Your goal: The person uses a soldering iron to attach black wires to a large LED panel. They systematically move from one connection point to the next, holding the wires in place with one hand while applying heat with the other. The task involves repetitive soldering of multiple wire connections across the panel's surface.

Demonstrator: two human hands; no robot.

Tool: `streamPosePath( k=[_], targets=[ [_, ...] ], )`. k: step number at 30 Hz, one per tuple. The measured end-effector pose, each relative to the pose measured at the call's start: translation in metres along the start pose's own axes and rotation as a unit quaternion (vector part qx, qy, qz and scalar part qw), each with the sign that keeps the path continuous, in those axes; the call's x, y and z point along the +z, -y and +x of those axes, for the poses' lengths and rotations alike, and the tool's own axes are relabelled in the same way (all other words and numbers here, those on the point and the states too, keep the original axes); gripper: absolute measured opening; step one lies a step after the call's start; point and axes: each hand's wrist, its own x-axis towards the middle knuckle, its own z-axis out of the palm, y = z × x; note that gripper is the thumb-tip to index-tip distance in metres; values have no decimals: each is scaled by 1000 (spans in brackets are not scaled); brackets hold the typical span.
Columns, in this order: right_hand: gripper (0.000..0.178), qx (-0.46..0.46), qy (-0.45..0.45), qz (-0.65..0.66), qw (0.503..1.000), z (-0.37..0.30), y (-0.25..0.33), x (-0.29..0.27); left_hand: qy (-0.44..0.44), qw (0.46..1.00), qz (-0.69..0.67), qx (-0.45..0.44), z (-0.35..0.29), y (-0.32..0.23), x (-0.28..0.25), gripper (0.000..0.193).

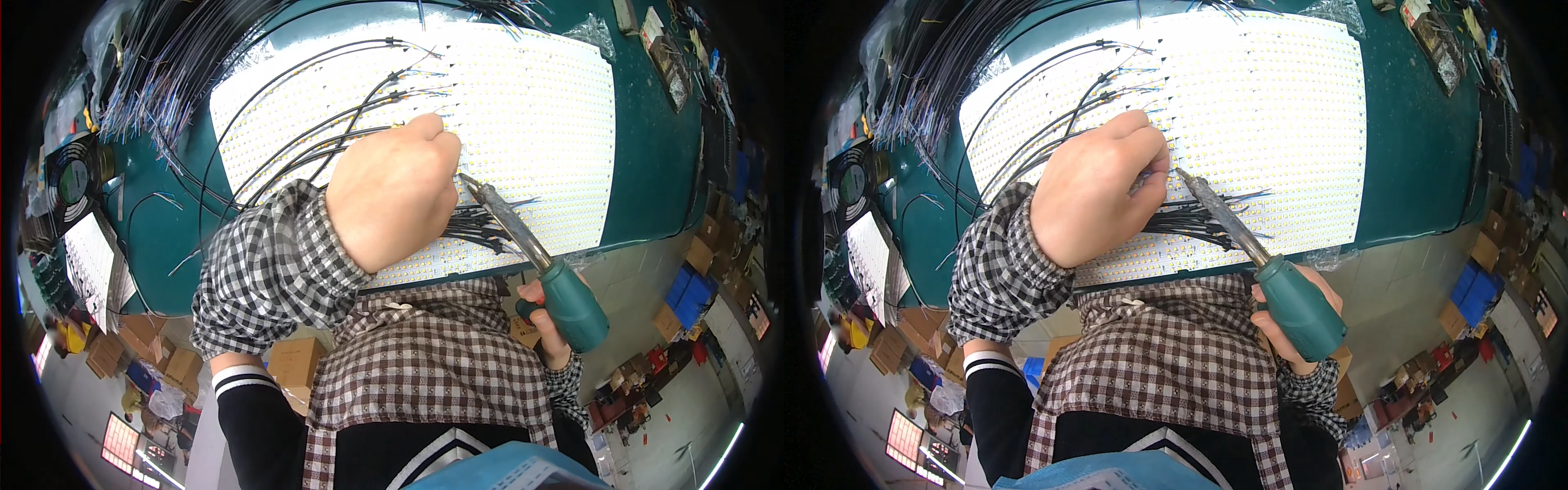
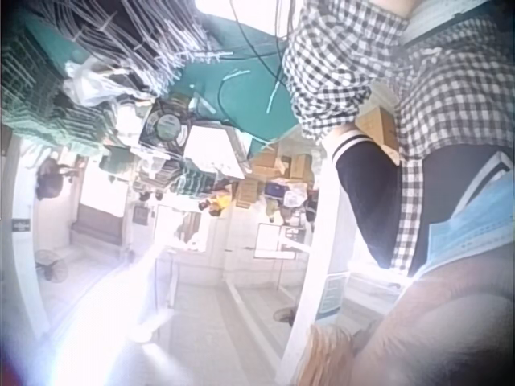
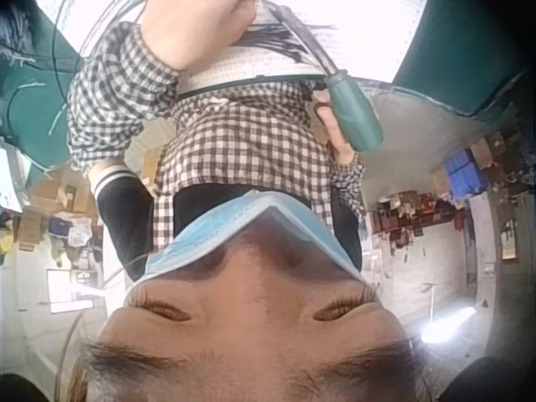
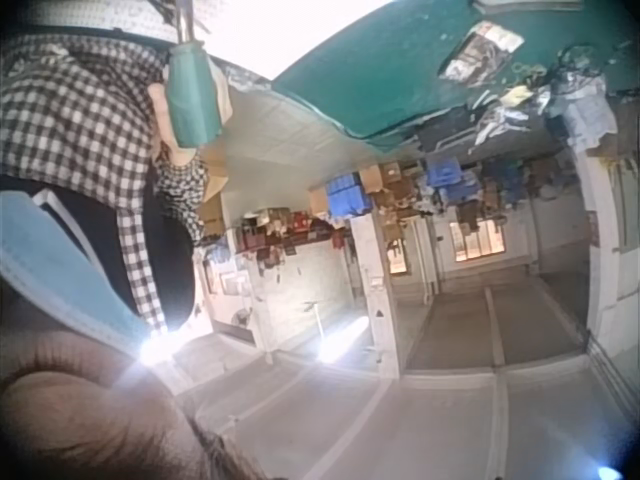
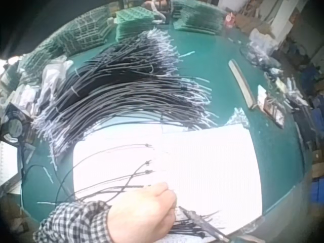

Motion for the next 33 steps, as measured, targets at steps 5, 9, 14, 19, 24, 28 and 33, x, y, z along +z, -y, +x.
streamPosePath(
  k=[5, 9, 14, 19, 24, 28, 33],
  targets=[
    [47, 6, -18, 40, 999, -2, -1, 6, 1, 1000, -3, -4, -2, 4, -1, 9],
    [45, 32, -33, 122, 991, -4, -1, 7, -14, 1000, -2, 6, -2, 2, 2, 8],
    [45, 38, -19, 118, 992, -6, -6, 2, 3, 1000, 5, -4, -2, 2, -1, 8],
    [43, 40, -55, 188, 980, -6, -4, 6, -3, 1000, 0, 2, -2, 3, 0, 10],
    [53, 4, -70, 134, 988, -5, -2, 5, -7, 999, 40, 12, -18, -4, -14, 15],
    [51, 1, -79, 183, 980, 8, -3, 0, -53, 996, 12, 69, -23, 12, -13, 13],
    [48, -16, -111, 198, 974, 10, 1, 2, -156, 983, 40, 93, -34, 1, -3, 14]
  ],
)
